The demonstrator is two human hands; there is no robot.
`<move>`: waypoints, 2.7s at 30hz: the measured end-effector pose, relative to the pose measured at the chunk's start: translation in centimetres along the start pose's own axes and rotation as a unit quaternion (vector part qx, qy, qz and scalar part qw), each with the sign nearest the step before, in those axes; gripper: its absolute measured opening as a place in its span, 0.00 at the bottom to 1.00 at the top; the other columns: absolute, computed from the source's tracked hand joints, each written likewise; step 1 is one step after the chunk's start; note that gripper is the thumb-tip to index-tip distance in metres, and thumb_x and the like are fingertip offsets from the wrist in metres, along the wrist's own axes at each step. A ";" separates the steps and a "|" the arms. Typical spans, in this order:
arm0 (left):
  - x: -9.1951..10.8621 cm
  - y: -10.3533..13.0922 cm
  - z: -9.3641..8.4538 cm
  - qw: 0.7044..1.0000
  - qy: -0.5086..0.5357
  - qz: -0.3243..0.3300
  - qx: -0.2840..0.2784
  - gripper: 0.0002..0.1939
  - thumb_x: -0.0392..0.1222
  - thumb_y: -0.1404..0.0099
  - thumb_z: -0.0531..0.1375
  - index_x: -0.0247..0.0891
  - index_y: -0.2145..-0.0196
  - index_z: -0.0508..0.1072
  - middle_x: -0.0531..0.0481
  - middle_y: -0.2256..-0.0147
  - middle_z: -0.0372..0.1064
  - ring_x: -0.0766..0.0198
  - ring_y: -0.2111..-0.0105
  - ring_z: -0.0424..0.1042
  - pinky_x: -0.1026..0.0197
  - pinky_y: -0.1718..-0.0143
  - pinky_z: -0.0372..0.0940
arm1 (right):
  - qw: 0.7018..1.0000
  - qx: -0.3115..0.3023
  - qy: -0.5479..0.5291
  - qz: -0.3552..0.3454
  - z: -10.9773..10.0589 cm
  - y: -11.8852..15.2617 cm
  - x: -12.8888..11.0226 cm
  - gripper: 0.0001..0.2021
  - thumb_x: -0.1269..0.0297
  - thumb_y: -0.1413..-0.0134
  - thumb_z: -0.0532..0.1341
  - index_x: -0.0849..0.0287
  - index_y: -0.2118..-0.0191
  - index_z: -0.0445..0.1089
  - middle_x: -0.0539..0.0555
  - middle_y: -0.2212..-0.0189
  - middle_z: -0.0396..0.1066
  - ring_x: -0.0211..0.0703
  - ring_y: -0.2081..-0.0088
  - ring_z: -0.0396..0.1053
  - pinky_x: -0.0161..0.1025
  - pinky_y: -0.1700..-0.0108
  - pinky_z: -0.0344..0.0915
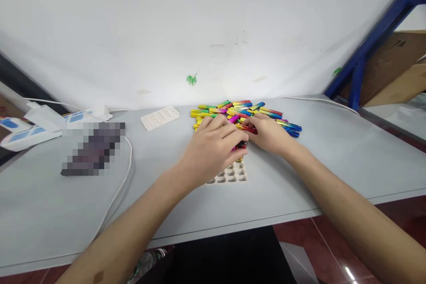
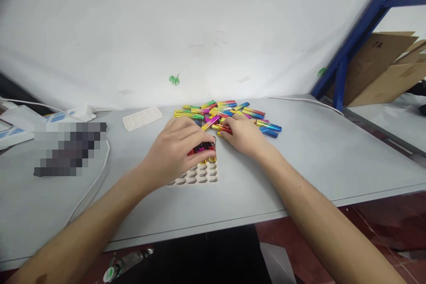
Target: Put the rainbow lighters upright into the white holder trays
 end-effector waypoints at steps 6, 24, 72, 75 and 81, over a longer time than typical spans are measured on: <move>-0.1 0.1 -0.6 1.000 0.004 -0.001 0.018 0.07 0.42 0.30 0.59 0.39 0.63 0.77 0.49 0.66 0.77 0.58 0.62 0.67 0.54 0.58 0.59 | 1.000 -0.016 0.008 0.003 0.0 0.0 -0.1 0.10 0.57 0.40 0.59 0.56 0.60 0.72 0.57 0.62 0.71 0.50 0.61 0.69 0.43 0.63 0.62; -9.5 2.1 -2.2 0.921 0.170 -0.337 0.094 0.17 0.47 0.28 0.53 0.39 0.66 0.80 0.50 0.65 0.78 0.62 0.63 0.72 0.60 0.62 0.62 | 0.998 -0.061 0.000 0.014 0.3 -0.1 -0.4 0.11 0.66 0.40 0.57 0.57 0.56 0.76 0.54 0.68 0.75 0.46 0.66 0.70 0.40 0.67 0.59; -13.5 5.9 2.9 0.698 0.506 -0.496 0.104 0.09 0.33 0.42 0.53 0.41 0.62 0.62 0.59 0.76 0.59 0.72 0.85 0.55 0.67 0.85 0.49 | 0.990 0.055 -0.117 0.052 -1.2 0.3 -0.7 0.15 0.51 0.38 0.58 0.55 0.63 0.77 0.52 0.71 0.78 0.44 0.71 0.72 0.40 0.68 0.62; -13.6 5.8 2.9 0.666 0.550 -0.488 0.124 0.10 0.47 0.31 0.51 0.39 0.62 0.67 0.59 0.79 0.54 0.73 0.86 0.51 0.67 0.86 0.48 | 0.991 0.054 -0.109 0.048 -1.2 0.3 -0.8 0.15 0.51 0.38 0.57 0.55 0.62 0.77 0.53 0.71 0.78 0.44 0.71 0.72 0.40 0.69 0.62; -13.8 5.8 2.4 0.644 0.575 -0.476 0.166 0.18 0.58 0.31 0.55 0.39 0.65 0.66 0.57 0.77 0.58 0.73 0.83 0.58 0.68 0.86 0.50 | 0.992 0.045 -0.113 0.039 -1.2 0.2 -1.0 0.17 0.50 0.37 0.56 0.56 0.62 0.77 0.54 0.70 0.78 0.45 0.71 0.72 0.40 0.70 0.61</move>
Point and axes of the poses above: each hand's wrist, its own y-axis away from the middle knuckle, its own z-axis out of the palm, x = y × z, the point moved 8 cm from there along -y, towards the middle knuckle
